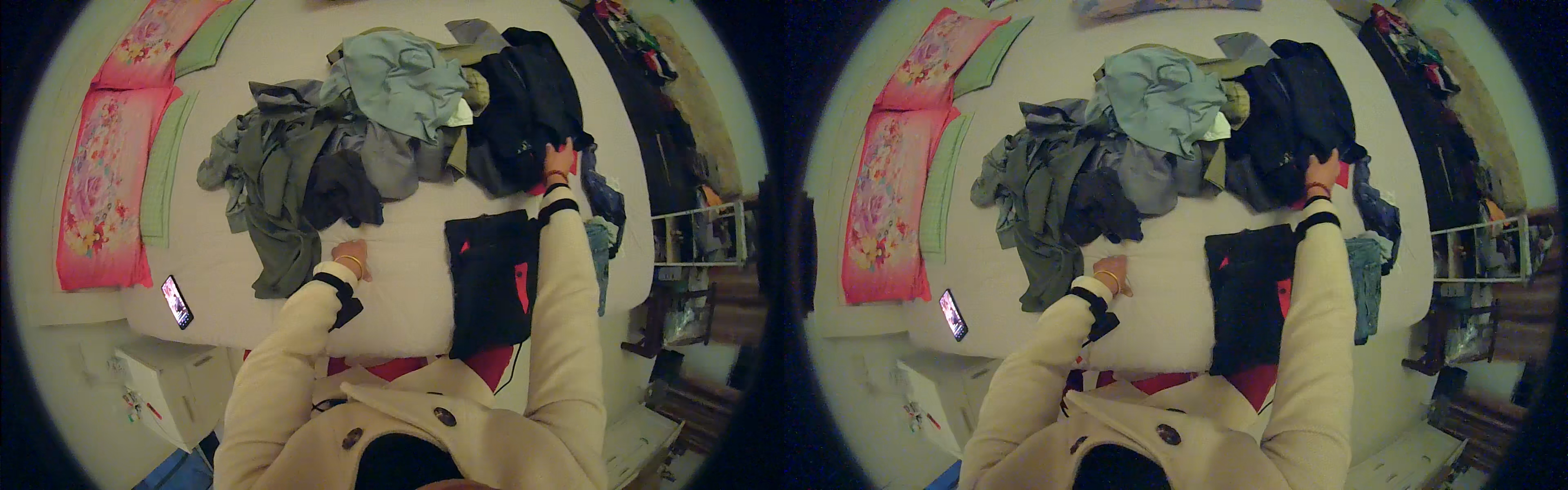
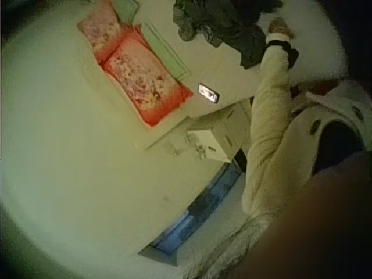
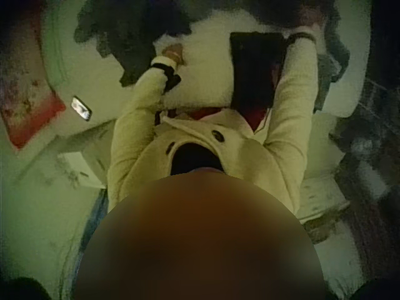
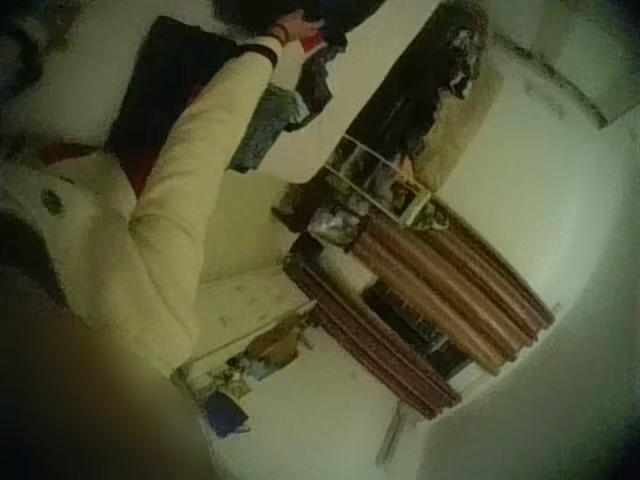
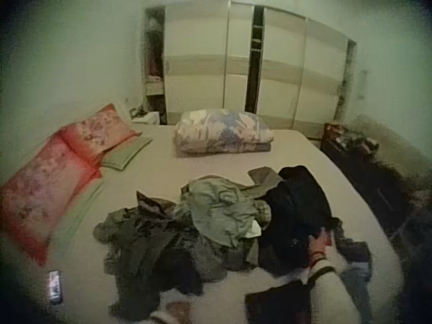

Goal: The person folds several garments on a bed, including a pair of black pants, a pair of blue jeans, and a black long-sleeved shirt. Each item is laid flat, smoothed, and folded into a compact rectangle before being stacked.

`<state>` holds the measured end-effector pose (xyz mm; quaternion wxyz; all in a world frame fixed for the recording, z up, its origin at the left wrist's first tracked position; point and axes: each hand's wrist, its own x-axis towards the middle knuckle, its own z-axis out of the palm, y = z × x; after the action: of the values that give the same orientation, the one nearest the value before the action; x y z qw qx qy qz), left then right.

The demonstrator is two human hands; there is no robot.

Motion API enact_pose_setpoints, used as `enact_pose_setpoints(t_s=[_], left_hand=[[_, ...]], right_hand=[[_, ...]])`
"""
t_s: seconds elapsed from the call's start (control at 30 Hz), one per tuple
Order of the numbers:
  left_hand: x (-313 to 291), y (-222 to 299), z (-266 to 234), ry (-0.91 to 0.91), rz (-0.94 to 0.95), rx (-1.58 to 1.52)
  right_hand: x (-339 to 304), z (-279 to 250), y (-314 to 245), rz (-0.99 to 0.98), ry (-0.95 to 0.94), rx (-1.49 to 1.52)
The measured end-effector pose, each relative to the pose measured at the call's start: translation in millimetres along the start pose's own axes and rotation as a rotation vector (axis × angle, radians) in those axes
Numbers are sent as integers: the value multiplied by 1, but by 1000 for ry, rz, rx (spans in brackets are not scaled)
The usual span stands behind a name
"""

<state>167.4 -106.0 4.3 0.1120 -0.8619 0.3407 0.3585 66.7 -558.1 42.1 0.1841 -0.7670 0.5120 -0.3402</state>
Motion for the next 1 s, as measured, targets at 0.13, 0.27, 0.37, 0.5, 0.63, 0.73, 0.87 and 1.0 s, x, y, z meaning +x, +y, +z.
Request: enact_pose_setpoints(t_s=[0.13, 0.27, 0.37, 0.5, 0.63, 0.73, 0.87, 1.0], left_hand=[[8, 3, 1, -13, -41, -22], [12, 7, 1, -38, -86, -13], [10, 7, 2, 1, -86, 14], [4, 7, 2, 30, -55, -2], [5, 8, 1, -16, -80, -5], [8, 9, 1, 0, -80, 27], [15, 11, 3, -34, -97, 46], [16, 9, 4, -25, -89, 40]], right_hand=[[22, 22, -9, -188, -51, 45], [26, 47, -15, 107, -79, -8], [24, 48, -25, 53, -326, -178], [11, 28, -57, -82, -58, -122], [0, 25, -63, -392, -48, -565], [14, 38, -29, 96, -72, -254], [35, 53, 8, 246, -298, 208], [33, 11, -46, 442, -320, 693]])
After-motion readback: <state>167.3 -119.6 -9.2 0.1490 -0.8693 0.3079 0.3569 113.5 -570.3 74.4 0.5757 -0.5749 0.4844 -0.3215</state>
